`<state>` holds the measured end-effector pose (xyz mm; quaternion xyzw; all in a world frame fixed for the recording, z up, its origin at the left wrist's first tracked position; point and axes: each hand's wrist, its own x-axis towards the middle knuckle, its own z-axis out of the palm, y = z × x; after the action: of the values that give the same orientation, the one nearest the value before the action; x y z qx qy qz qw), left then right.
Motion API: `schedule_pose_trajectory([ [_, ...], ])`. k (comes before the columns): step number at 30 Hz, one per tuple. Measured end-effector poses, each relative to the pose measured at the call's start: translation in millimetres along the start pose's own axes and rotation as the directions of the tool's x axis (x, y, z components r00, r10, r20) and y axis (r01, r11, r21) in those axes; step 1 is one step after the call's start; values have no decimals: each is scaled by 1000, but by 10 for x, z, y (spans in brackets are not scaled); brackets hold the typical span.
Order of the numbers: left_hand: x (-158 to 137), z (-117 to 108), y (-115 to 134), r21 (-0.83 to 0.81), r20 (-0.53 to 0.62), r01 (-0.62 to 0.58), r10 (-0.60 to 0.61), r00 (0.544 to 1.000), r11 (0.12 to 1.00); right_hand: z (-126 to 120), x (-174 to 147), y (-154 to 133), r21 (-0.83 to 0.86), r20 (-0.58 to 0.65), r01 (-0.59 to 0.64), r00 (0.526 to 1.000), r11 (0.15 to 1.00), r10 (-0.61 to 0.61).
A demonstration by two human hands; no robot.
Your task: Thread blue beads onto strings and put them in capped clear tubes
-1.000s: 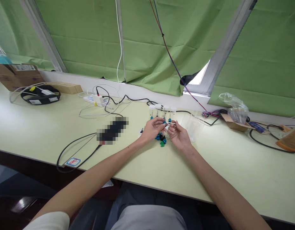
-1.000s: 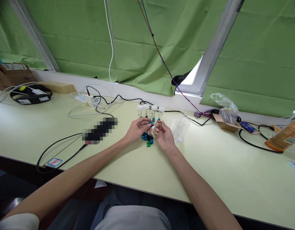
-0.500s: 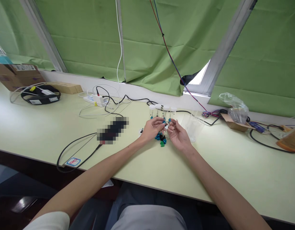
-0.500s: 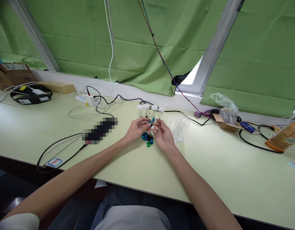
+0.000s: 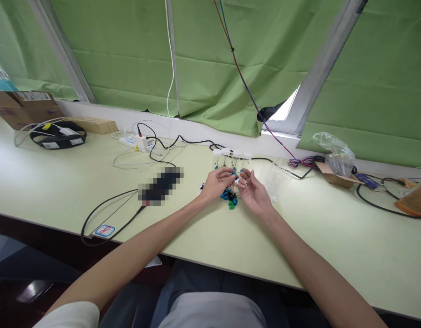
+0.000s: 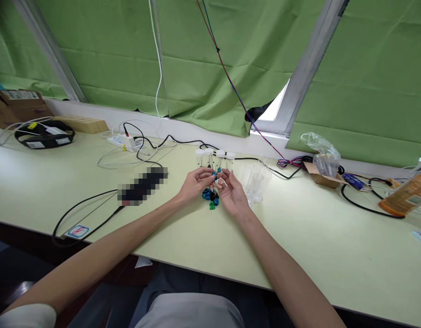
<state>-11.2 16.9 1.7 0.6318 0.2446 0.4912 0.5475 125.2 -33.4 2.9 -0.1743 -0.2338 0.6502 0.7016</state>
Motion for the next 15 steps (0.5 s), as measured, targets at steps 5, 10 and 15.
schedule_pose_trajectory([
  [5,-7,4,5,4,-8,4,-4,1000,1000,-4,0,7,6,1,-3,1000,1000,3],
  [10,-8,7,4,18,-13,-5,5,1000,1000,-3,2,10,8,-7,-1,1000,1000,1],
  [15,-2,7,3,3,-7,9,-9,1000,1000,-13,-2,14,-15,15,0,1000,1000,0],
])
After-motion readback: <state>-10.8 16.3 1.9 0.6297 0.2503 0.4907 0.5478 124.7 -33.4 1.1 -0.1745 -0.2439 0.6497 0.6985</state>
